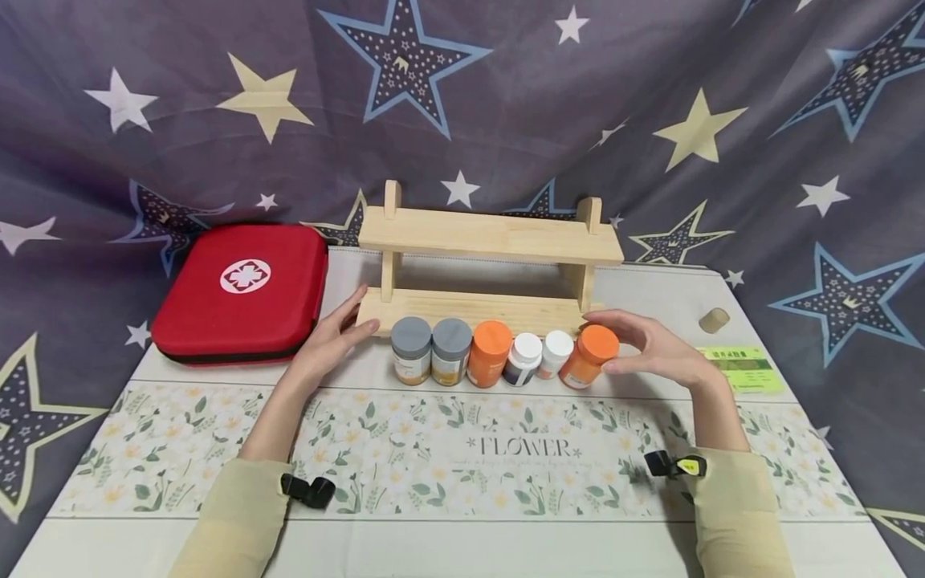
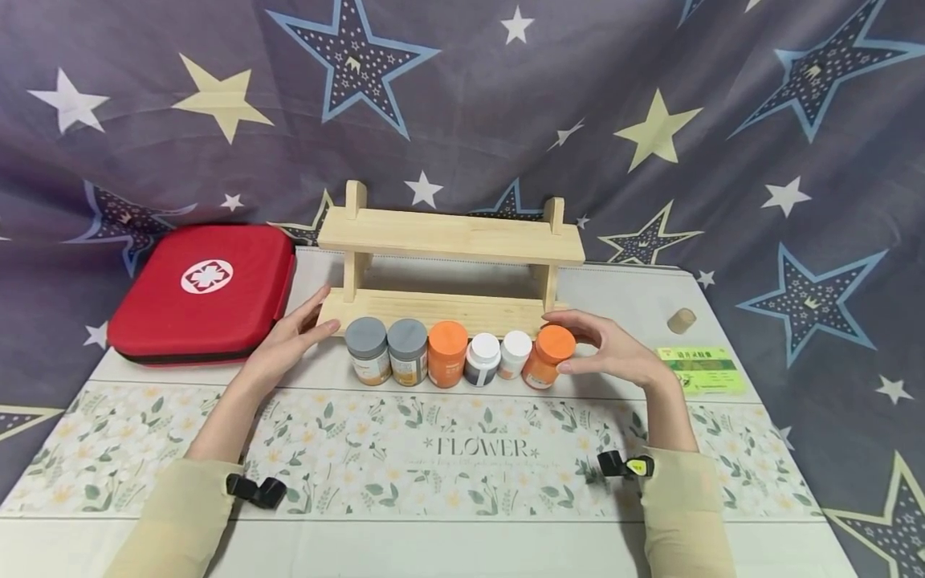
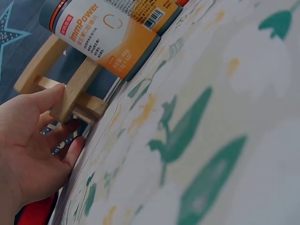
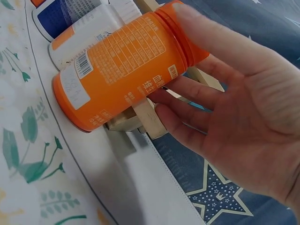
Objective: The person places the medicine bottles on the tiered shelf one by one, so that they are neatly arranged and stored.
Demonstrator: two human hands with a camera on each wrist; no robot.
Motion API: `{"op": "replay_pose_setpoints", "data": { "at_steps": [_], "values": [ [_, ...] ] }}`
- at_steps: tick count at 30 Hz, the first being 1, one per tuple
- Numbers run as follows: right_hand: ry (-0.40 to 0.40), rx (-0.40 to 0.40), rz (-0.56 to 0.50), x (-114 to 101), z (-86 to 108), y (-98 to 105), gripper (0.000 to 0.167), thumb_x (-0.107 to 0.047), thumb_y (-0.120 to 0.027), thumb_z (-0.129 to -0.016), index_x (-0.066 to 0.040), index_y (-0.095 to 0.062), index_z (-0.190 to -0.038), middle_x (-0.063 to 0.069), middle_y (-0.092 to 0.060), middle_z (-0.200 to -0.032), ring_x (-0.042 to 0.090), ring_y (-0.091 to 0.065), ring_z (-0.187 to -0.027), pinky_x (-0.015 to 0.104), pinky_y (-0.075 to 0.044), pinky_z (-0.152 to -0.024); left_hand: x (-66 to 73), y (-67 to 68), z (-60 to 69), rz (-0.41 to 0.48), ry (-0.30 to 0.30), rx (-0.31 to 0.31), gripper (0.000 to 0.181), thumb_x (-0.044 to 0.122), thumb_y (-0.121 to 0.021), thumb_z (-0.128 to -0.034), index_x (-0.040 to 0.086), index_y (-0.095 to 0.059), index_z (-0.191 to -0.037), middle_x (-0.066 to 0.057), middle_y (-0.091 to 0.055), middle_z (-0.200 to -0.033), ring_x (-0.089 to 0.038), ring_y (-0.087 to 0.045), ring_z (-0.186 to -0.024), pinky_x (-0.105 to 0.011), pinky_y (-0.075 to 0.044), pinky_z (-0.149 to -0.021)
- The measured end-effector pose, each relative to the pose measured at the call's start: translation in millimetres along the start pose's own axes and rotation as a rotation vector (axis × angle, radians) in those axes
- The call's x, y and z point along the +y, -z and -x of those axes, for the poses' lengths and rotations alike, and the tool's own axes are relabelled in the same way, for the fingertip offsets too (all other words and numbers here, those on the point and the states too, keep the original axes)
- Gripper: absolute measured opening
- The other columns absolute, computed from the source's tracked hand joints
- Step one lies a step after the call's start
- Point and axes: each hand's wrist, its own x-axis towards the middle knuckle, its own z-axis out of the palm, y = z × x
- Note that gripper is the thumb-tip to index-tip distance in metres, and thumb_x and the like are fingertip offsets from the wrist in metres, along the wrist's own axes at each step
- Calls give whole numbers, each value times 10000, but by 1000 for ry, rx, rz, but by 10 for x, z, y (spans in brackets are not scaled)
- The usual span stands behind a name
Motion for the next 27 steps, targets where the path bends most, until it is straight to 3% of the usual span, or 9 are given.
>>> {"op": "replay_pose_setpoints", "data": {
  "at_steps": [6,14,27],
  "values": [
    [-13,-1,38,10,-26,-8,643,-112,-841,-853,-139,-578,-1439,51,-670,-1359,7,-602,-1238,180,-447,-1054,-41,18,-15,35,-2,-1,822,385,-659,-1007,265,-183,-1667,-174,-339,-1666,-342,-252,-1584,-529,-261,-1276],
    [-66,19,80,20,9,-14,550,-174,-857,-846,-174,-648,-1355,-32,-707,-1292,0,-609,-1216,251,-469,-1058,-34,-19,-1,65,16,-17,820,387,-655,-1008,298,-174,-1666,-170,-342,-1663,-341,-239,-1588,-532,-260,-1276],
    [7,64,2,23,5,-20,512,-76,-834,-849,-107,-655,-1328,-53,-718,-1232,64,-645,-1169,181,-467,-1023,-19,-3,17,44,12,-19,814,409,-639,-1013,322,-159,-1665,-151,-274,-1697,-353,-230,-1589,-548,-250,-1277]
  ]
}}
